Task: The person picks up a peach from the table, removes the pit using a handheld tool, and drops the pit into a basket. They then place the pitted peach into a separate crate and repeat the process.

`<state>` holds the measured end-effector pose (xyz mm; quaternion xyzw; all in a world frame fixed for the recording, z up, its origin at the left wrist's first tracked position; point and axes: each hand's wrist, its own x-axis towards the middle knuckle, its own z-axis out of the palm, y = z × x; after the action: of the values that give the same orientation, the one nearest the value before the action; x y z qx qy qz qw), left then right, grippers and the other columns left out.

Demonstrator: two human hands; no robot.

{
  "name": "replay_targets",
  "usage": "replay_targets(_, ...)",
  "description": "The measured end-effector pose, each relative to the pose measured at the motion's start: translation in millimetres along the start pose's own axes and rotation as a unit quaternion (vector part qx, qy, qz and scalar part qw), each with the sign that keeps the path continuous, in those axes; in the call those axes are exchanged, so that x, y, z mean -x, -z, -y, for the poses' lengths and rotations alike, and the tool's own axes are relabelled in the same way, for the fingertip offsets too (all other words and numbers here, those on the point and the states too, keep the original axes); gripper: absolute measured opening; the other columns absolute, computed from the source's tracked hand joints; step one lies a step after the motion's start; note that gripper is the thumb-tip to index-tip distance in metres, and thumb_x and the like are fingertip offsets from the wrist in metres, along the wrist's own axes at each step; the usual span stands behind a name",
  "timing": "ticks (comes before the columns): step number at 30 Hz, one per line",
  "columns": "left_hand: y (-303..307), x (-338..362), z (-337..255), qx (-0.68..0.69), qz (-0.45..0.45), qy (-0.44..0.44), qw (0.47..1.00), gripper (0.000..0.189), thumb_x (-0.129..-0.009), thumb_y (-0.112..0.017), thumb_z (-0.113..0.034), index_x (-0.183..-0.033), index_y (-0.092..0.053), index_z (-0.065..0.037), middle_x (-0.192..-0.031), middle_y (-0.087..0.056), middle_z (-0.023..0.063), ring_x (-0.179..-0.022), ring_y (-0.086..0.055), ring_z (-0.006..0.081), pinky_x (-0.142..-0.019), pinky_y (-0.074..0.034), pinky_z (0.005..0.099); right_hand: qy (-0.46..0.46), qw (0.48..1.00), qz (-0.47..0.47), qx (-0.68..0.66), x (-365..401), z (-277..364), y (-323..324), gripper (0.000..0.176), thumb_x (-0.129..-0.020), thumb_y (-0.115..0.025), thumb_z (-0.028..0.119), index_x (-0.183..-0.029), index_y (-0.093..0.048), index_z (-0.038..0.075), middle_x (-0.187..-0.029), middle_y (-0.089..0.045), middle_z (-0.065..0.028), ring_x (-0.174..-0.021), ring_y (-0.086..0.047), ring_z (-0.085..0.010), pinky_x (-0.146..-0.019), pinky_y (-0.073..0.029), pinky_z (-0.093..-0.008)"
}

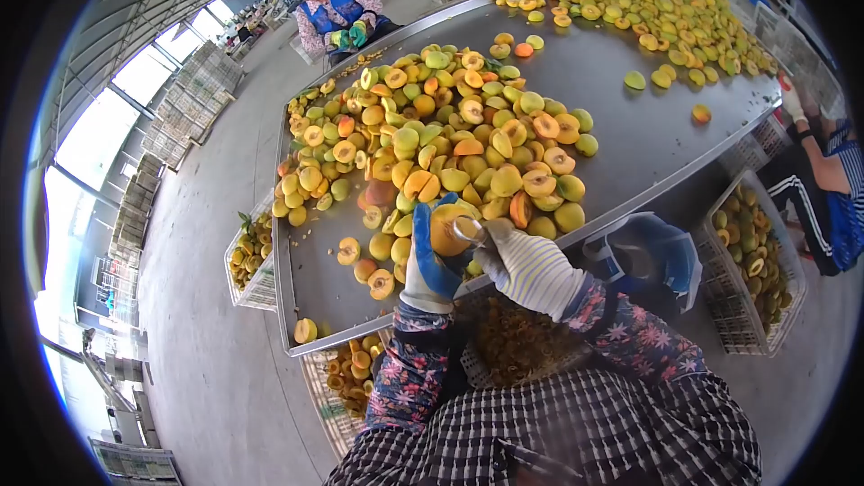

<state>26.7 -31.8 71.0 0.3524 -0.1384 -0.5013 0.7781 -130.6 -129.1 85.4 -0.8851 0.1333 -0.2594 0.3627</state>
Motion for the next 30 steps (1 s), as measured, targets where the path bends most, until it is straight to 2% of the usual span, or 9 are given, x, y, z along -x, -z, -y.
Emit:
replay_targets(4, 12, -7, 19, -0.030, 0.014, -0.074, 0.997, 0.051, -0.106, -0.039, -0.039, -0.142, -0.041, -0.003, -0.134, -0.052, 0.0121, -0.121, -0.056, 0.0210, -0.101, -0.049, 0.0341, 0.025, 0.991, -0.025, 0.132, -3, 2, -15, 0.025, -0.089, -0.065, 0.021, -0.103, -0.050, 0.007, -0.067, -0.062, -0.0151, -0.061, -0.063, -0.0376, -0.053, -0.050, -0.0476)
replay_targets(7, 6, 1, 14, -0.499, -0.012, -0.260, 0.827, 0.046, -0.096, -0.050, -0.003, -0.141, -0.040, -0.001, -0.134, -0.054, 0.0178, -0.118, -0.057, 0.0305, -0.100, -0.047, 0.0375, 0.024, 0.989, -0.044, 0.142, -3, -5, -27, 0.025, -0.090, -0.065, 0.022, -0.101, -0.050, 0.006, -0.066, -0.061, -0.0152, -0.060, -0.063, -0.0381, -0.052, -0.049, -0.0479)
replay_targets(8, 22, -5, 25, -0.555, -0.019, -0.294, 0.778, 0.046, -0.108, -0.033, -0.035, -0.137, -0.044, 0.000, -0.129, -0.055, 0.0152, -0.116, -0.058, 0.0224, -0.099, -0.048, 0.0323, 0.012, 0.989, -0.022, 0.144, -3, -7, -31, 0.025, -0.091, -0.063, 0.023, -0.099, -0.049, 0.004, -0.066, -0.061, -0.0163, -0.061, -0.063, -0.0387, -0.051, -0.049, -0.0478)
replay_targets(14, 20, -2, 17, -0.573, -0.038, -0.309, 0.758, 0.050, -0.108, -0.029, -0.038, -0.125, -0.056, 0.000, -0.121, -0.060, 0.0136, -0.106, -0.061, 0.0207, -0.093, -0.050, 0.0323, -0.001, 0.989, 0.049, 0.140, 0, -14, -32, 0.026, -0.091, -0.062, 0.021, -0.105, -0.049, 0.004, -0.076, -0.064, -0.0182, -0.069, -0.064, -0.0414, -0.058, -0.051, -0.0478)
replay_targets(18, 15, 0, 8, -0.303, -0.080, -0.051, 0.948, 0.059, -0.106, -0.029, -0.049, -0.120, -0.058, 0.000, -0.110, -0.065, 0.0089, -0.102, -0.062, 0.0184, -0.092, -0.049, 0.0317, 0.023, 0.996, 0.063, 0.055, 4, -28, -40, 0.027, -0.096, -0.056, 0.024, -0.104, -0.051, -0.001, -0.068, -0.063, -0.0184, -0.058, -0.059, -0.0416, -0.054, -0.049, -0.0478)
replay_targets(22, 17, -1, 11, -0.169, -0.061, -0.086, 0.980, 0.058, -0.106, -0.032, -0.049, -0.122, -0.056, 0.002, -0.110, -0.064, 0.0109, -0.103, -0.061, 0.0193, -0.095, -0.049, 0.0319, 0.073, 0.992, 0.107, -0.012, 9, -43, -52, 0.023, -0.103, -0.046, 0.022, -0.112, -0.056, 0.003, -0.088, -0.064, -0.0085, -0.078, -0.061, -0.0256, -0.076, -0.049, -0.0328)
replay_targets(25, 29, -8, 32, -0.394, -0.058, -0.321, 0.859, 0.059, -0.104, -0.038, -0.050, -0.126, -0.051, 0.003, -0.115, -0.060, 0.0137, -0.105, -0.060, 0.0246, -0.096, -0.050, 0.0382, -0.355, 0.833, 0.207, -0.369, -6, 4, -18, 0.022, -0.105, -0.044, 0.023, -0.111, -0.056, 0.005, -0.099, -0.063, -0.0055, -0.094, -0.059, -0.0213, -0.086, -0.046, -0.0292)
replay_targets(27, 17, -5, 36, -0.436, -0.083, -0.381, 0.811, 0.061, -0.102, -0.042, -0.052, -0.126, -0.048, 0.003, -0.118, -0.058, 0.0155, -0.105, -0.060, 0.0293, -0.095, -0.052, 0.0455, -0.263, 0.880, 0.182, -0.352, 0, -10, -34, 0.021, -0.105, -0.045, 0.023, -0.110, -0.056, 0.005, -0.098, -0.063, -0.0058, -0.092, -0.060, -0.0216, -0.084, -0.047, -0.0293)
replay_targets(30, 27, -4, 32, -0.173, -0.114, -0.186, 0.960, 0.058, -0.101, -0.043, -0.054, -0.116, -0.052, 0.002, -0.108, -0.061, 0.0166, -0.095, -0.064, 0.0333, -0.087, -0.056, 0.0536, -0.162, 0.935, 0.187, -0.253, 10, -41, -62, 0.018, -0.103, -0.049, 0.021, -0.110, -0.055, 0.005, -0.096, -0.064, -0.0078, -0.090, -0.061, -0.0222, -0.083, -0.048, -0.0304)
